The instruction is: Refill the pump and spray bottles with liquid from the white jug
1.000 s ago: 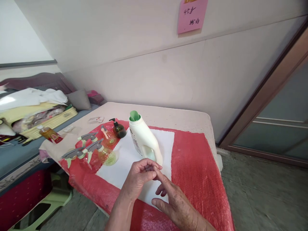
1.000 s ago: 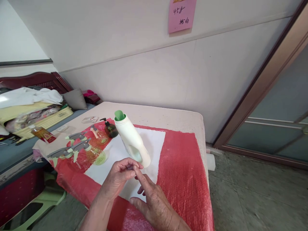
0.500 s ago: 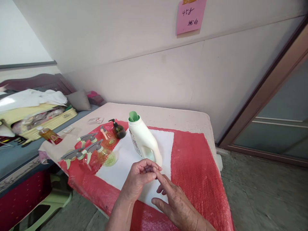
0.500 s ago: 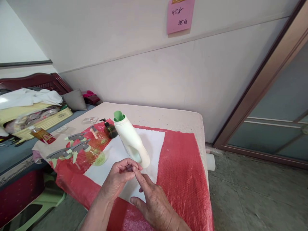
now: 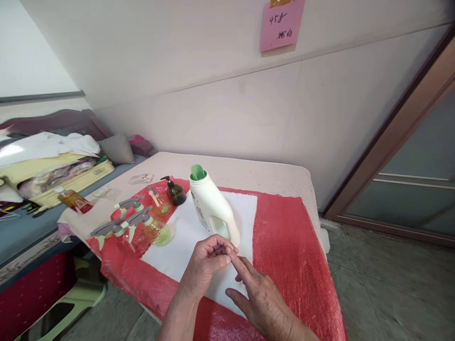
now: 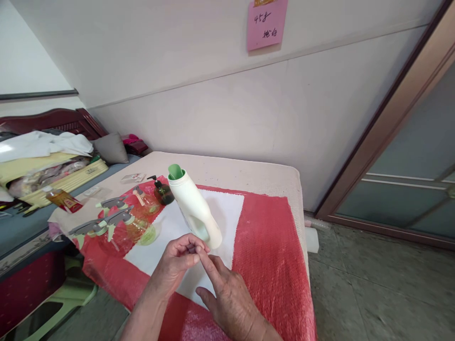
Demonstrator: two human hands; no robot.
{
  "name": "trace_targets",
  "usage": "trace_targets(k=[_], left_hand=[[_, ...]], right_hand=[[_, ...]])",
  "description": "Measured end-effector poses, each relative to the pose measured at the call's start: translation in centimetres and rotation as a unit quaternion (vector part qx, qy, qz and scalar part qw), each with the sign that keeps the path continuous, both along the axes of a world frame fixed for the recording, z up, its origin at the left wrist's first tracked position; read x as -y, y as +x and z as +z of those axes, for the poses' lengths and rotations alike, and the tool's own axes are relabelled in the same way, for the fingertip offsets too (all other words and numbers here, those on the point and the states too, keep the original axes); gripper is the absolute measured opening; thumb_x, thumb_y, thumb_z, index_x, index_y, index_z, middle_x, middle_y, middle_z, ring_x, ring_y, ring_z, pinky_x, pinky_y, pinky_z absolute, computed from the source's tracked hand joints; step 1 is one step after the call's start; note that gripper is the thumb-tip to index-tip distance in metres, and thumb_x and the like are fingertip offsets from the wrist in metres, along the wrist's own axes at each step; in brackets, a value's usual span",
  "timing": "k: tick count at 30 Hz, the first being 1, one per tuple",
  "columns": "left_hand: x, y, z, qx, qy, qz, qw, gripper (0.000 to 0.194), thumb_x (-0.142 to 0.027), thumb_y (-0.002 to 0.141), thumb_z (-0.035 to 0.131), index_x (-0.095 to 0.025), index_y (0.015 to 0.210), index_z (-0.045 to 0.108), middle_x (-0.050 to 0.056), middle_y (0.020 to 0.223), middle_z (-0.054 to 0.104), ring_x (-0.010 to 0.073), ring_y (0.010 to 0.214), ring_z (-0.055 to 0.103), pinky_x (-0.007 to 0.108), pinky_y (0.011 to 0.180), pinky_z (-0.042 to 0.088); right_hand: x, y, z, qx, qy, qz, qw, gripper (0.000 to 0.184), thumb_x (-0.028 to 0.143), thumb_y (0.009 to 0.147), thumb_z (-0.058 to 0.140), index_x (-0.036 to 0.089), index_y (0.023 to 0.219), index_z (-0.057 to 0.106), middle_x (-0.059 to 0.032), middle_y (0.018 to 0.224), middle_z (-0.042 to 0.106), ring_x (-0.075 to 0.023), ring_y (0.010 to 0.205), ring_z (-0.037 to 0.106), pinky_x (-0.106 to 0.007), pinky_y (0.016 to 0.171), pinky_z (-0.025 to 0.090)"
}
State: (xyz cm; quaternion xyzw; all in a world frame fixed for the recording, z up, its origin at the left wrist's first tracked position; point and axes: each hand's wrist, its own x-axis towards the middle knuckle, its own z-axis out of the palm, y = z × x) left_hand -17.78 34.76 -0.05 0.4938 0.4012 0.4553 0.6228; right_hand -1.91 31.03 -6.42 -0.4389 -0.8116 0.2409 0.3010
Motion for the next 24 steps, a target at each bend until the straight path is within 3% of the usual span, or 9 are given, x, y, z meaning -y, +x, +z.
trace_targets(k=[10,19,24], left_hand=[[-0.2,0.0,-0.3,-0.027,0.006,-0.008,1.000,0.014,-0.021,0.073,0.070,-0.016,0.085,0.072,0.006,0.085,0.068,0.0174,0.080,0.056,0.028,0.077,0.041],[-0.4,-0.1,-1.1,-0.032,0.026,-0.009,0.999,0.013,-0.022,0.076,0.070,-0.015,0.087,0.071,0.005,0.083,0.067,0.0158,0.077,0.055,0.026,0.074,0.041],[-0.5,-0.1,-1.6,-0.042,0.034,-0.008,0.999,0.015,-0.025,0.078,0.071,-0.015,0.089,0.071,0.004,0.086,0.067,0.0154,0.078,0.055,0.026,0.073,0.041]], right_hand=[[-0.1,0.2,-0.6,0.067,0.095,-0.037,0.992,0.092,0.012,0.084,0.060,0.030,0.154,0.003,-0.0156,0.129,0.059,-0.0303,0.094,0.070,-0.048,0.073,0.063],[-0.2,0.2,-0.8,0.073,0.098,-0.040,0.992,0.090,0.014,0.085,0.060,0.029,0.154,0.004,-0.0160,0.128,0.059,-0.0306,0.093,0.070,-0.048,0.071,0.063],[-0.1,0.0,-0.7,0.082,0.092,-0.043,0.991,0.078,0.013,0.084,0.058,0.023,0.150,0.018,-0.0156,0.128,0.060,-0.0283,0.087,0.071,-0.045,0.069,0.063]])
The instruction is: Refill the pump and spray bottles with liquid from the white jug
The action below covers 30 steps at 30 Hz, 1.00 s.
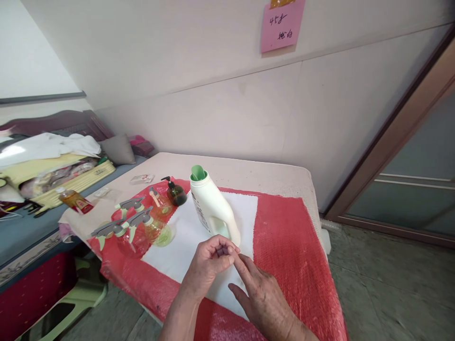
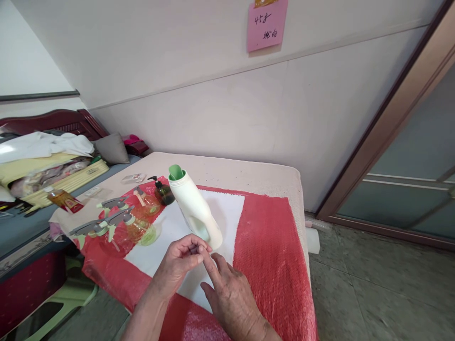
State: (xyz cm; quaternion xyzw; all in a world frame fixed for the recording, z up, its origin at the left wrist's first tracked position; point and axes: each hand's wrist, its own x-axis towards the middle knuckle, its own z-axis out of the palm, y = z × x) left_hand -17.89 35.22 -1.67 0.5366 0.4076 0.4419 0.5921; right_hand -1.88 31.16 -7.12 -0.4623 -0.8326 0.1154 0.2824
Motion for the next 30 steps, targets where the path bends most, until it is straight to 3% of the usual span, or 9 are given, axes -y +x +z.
trace_targets(k=[4,12,16,19,21,22,24,27,30], left_hand=[[0.2,0.2,0.1,-0.005,-0.002,0.005,1.000,0.016,-0.026,0.077,0.073,-0.015,0.089,0.070,0.003,0.084,0.066,0.0135,0.075,0.053,0.025,0.071,0.040],[0.2,0.4,0.1,-0.009,0.000,0.025,1.000,0.014,-0.029,0.080,0.074,-0.016,0.085,0.072,0.004,0.087,0.070,0.0123,0.074,0.054,0.023,0.071,0.041],[0.2,0.3,0.2,0.012,0.000,0.009,1.000,0.017,-0.029,0.081,0.072,-0.016,0.092,0.074,0.008,0.095,0.072,0.0177,0.085,0.061,0.029,0.082,0.045],[0.2,0.1,0.4,0.049,-0.015,0.010,0.999,0.020,-0.027,0.081,0.071,-0.016,0.098,0.074,0.010,0.101,0.072,0.0222,0.094,0.063,0.034,0.089,0.045],[0.1,0.0,0.5,0.063,-0.023,0.025,0.997,0.022,-0.028,0.079,0.072,-0.017,0.099,0.074,0.010,0.102,0.072,0.0230,0.093,0.064,0.035,0.089,0.046],[0.1,0.0,0.6,0.065,-0.024,0.033,0.997,0.023,-0.028,0.078,0.073,-0.017,0.098,0.074,0.010,0.101,0.072,0.0228,0.091,0.064,0.035,0.088,0.046],[0.0,0.0,0.5,0.067,-0.025,0.045,0.996,0.024,-0.030,0.075,0.076,-0.017,0.096,0.074,0.010,0.100,0.072,0.0219,0.087,0.065,0.034,0.085,0.047],[-0.2,0.1,0.4,0.061,-0.029,0.048,0.997,0.026,-0.031,0.073,0.078,-0.016,0.094,0.075,0.010,0.098,0.073,0.0222,0.086,0.065,0.035,0.084,0.048],[-0.1,0.1,0.4,0.050,-0.029,0.045,0.997,0.026,-0.032,0.074,0.077,-0.017,0.094,0.075,0.011,0.099,0.073,0.0238,0.090,0.065,0.036,0.087,0.047]], right_hand=[[0.0,0.1,-0.1,0.017,0.019,-0.013,1.000,0.067,0.014,0.084,0.059,0.021,0.144,0.031,-0.0157,0.126,0.061,-0.0275,0.085,0.071,-0.044,0.068,0.063],[-0.4,0.3,-0.4,0.071,0.095,-0.058,0.991,0.070,0.008,0.082,0.057,0.022,0.146,0.033,-0.0196,0.124,0.062,-0.0310,0.082,0.070,-0.048,0.065,0.062],[-0.1,0.4,0.2,-0.046,0.039,-0.026,0.998,0.069,0.010,0.084,0.055,0.027,0.147,0.032,-0.0169,0.131,0.057,-0.0309,0.100,0.067,-0.046,0.076,0.061],[0.1,0.7,0.9,-0.227,-0.041,0.022,0.973,0.063,0.011,0.085,0.056,0.033,0.141,0.037,-0.0094,0.132,0.055,-0.0257,0.114,0.059,-0.042,0.091,0.054],[-0.1,0.9,1.4,-0.360,-0.126,0.049,0.923,0.048,0.013,0.083,0.062,0.035,0.124,0.049,-0.0037,0.127,0.057,-0.0214,0.112,0.058,-0.038,0.095,0.048],[-0.2,1.0,1.7,-0.427,-0.175,0.065,0.885,0.040,0.015,0.081,0.065,0.034,0.113,0.053,-0.0014,0.125,0.058,-0.0196,0.108,0.059,-0.036,0.094,0.047],[-0.5,1.2,2.2,-0.556,-0.273,0.107,0.778,0.033,0.017,0.074,0.073,0.031,0.096,0.053,0.0018,0.120,0.059,-0.0172,0.099,0.061,-0.033,0.088,0.046],[-0.8,1.5,3.0,-0.694,-0.376,0.162,0.592,0.035,0.011,0.064,0.074,0.026,0.084,0.050,0.0029,0.109,0.063,-0.0154,0.088,0.064,-0.029,0.078,0.046],[-1.0,2.0,3.3,-0.756,-0.415,0.192,0.468,0.028,0.004,0.061,0.065,0.023,0.076,0.051,0.0018,0.096,0.065,-0.0137,0.078,0.062,-0.028,0.072,0.046]])
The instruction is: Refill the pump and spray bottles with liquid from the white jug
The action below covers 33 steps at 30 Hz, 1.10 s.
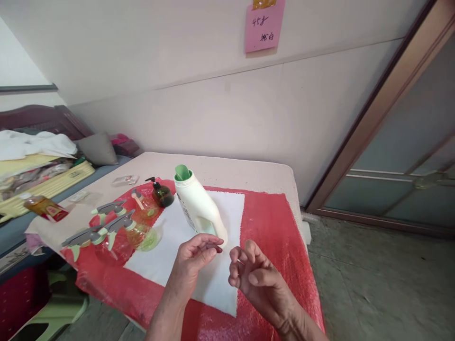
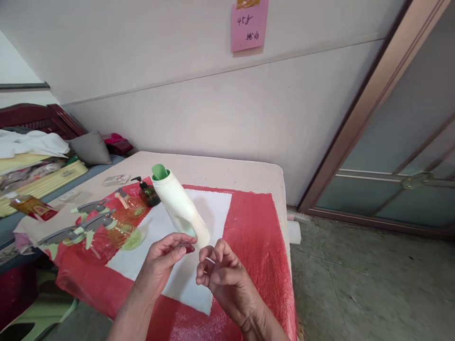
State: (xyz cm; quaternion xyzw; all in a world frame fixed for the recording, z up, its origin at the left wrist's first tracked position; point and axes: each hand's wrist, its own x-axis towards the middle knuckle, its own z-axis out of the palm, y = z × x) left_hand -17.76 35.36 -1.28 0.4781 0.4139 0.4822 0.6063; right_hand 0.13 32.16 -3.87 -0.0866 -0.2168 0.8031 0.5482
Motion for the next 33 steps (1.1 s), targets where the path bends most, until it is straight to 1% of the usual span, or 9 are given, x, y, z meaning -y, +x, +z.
trace_targets(k=[2,4,10,19,24,26,29,33], left_hand=[[0.13,0.03,0.11,-0.008,-0.002,-0.005,1.000,0.024,-0.030,0.077,0.075,-0.017,0.097,0.075,0.011,0.102,0.073,0.0240,0.094,0.064,0.037,0.090,0.046],[0.27,0.07,0.26,-0.013,-0.005,-0.010,1.000,0.023,-0.029,0.079,0.073,-0.018,0.098,0.075,0.011,0.104,0.072,0.0239,0.096,0.064,0.037,0.092,0.045],[0.30,0.25,0.38,-0.017,-0.008,-0.021,1.000,0.022,-0.029,0.079,0.073,-0.019,0.098,0.075,0.010,0.103,0.073,0.0237,0.095,0.064,0.037,0.092,0.046],[0.31,0.38,0.43,-0.029,-0.010,-0.026,0.999,0.022,-0.029,0.079,0.073,-0.019,0.098,0.075,0.010,0.104,0.073,0.0235,0.095,0.064,0.036,0.092,0.046],[0.31,0.34,0.43,-0.036,-0.010,-0.025,0.999,0.022,-0.029,0.079,0.073,-0.019,0.098,0.075,0.010,0.104,0.073,0.0238,0.096,0.064,0.037,0.093,0.045],[0.25,0.33,0.38,-0.036,-0.011,-0.024,0.999,0.022,-0.029,0.079,0.073,-0.018,0.098,0.075,0.010,0.104,0.073,0.0242,0.096,0.064,0.037,0.092,0.045],[0.17,0.37,0.32,-0.037,-0.011,-0.019,0.999,0.023,-0.030,0.078,0.074,-0.018,0.098,0.075,0.011,0.104,0.072,0.0247,0.095,0.064,0.037,0.091,0.046],[0.21,0.46,0.34,-0.039,-0.009,-0.010,0.999,0.025,-0.031,0.077,0.074,-0.017,0.097,0.075,0.012,0.103,0.072,0.0253,0.094,0.064,0.037,0.090,0.046]], right_hand=[[-0.03,0.26,-0.05,-0.055,-0.017,0.011,0.998,0.026,0.002,0.061,0.061,0.022,0.075,0.052,0.0020,0.092,0.065,-0.0117,0.073,0.061,-0.027,0.069,0.046],[-0.03,0.42,-0.15,-0.086,-0.026,0.015,0.996,0.027,0.000,0.061,0.058,0.022,0.076,0.054,0.0028,0.089,0.065,-0.0103,0.070,0.059,-0.026,0.068,0.046],[0.02,0.43,0.12,-0.108,-0.029,0.023,0.993,0.028,-0.001,0.060,0.057,0.023,0.075,0.053,0.0041,0.083,0.063,-0.0104,0.070,0.058,-0.024,0.066,0.047],[-0.08,0.37,0.24,-0.089,-0.023,0.026,0.995,0.027,-0.001,0.060,0.059,0.021,0.070,0.047,0.0036,0.079,0.063,-0.0117,0.068,0.060,-0.025,0.064,0.047],[-0.08,0.32,0.37,-0.067,-0.035,0.025,0.997,0.019,0.013,0.063,0.064,0.021,0.069,0.048,0.0014,0.075,0.062,-0.0139,0.065,0.060,-0.027,0.064,0.046],[-0.09,0.27,0.35,-0.056,-0.049,0.012,0.997,0.020,0.018,0.066,0.066,0.021,0.066,0.046,0.0015,0.071,0.059,-0.0139,0.062,0.058,-0.027,0.063,0.045],[-0.13,0.13,0.24,-0.027,-0.071,-0.022,0.997,0.025,0.018,0.071,0.067,0.020,0.061,0.044,0.0027,0.066,0.055,-0.0119,0.058,0.055,-0.025,0.060,0.042],[-0.19,-0.09,0.00,-0.007,-0.077,-0.043,0.996,0.024,0.018,0.075,0.068,0.019,0.059,0.049,0.0025,0.067,0.058,-0.0113,0.059,0.054,-0.025,0.060,0.042]])
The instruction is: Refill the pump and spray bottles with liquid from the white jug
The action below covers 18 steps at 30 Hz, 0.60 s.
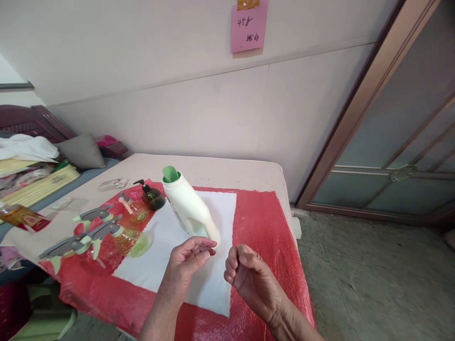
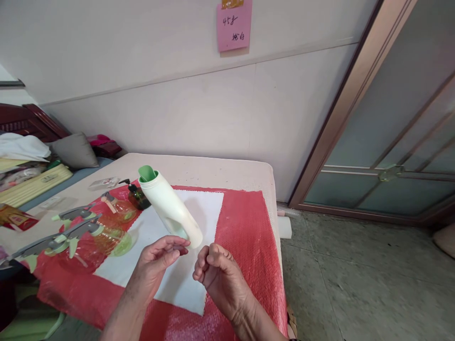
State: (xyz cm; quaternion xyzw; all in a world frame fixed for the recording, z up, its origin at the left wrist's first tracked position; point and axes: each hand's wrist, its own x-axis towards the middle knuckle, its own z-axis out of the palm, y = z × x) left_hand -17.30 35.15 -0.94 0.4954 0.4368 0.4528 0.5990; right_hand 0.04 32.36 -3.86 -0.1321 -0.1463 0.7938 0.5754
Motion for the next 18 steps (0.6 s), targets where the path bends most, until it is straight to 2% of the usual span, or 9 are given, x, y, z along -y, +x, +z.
trace_targets(k=[6,10,18], left_hand=[[0.07,-0.06,0.07,-0.001,-0.002,-0.014,1.000,0.025,-0.030,0.078,0.073,-0.017,0.099,0.075,0.012,0.104,0.072,0.0249,0.095,0.064,0.037,0.090,0.045],[0.03,0.10,-0.33,0.000,-0.001,0.014,1.000,0.027,-0.033,0.074,0.075,-0.017,0.095,0.075,0.012,0.101,0.073,0.0258,0.094,0.065,0.037,0.088,0.046],[0.05,0.36,-0.49,-0.001,-0.001,0.025,1.000,0.028,-0.035,0.072,0.076,-0.017,0.094,0.076,0.012,0.099,0.073,0.0262,0.093,0.064,0.037,0.088,0.046]], right_hand=[[-0.06,-0.07,-0.16,0.000,-0.013,-0.005,1.000,0.039,0.028,0.082,0.066,0.019,0.052,0.042,0.0022,0.064,0.058,-0.0114,0.058,0.053,-0.026,0.060,0.043],[-0.11,0.02,-0.01,-0.006,-0.026,0.007,1.000,0.046,0.033,0.082,0.064,0.020,0.049,0.036,0.0024,0.061,0.057,-0.0111,0.055,0.051,-0.026,0.059,0.042],[-0.20,0.10,0.26,-0.022,-0.028,0.022,0.999,0.048,0.033,0.081,0.065,0.020,0.049,0.032,0.0027,0.060,0.057,-0.0107,0.054,0.050,-0.026,0.058,0.041]])
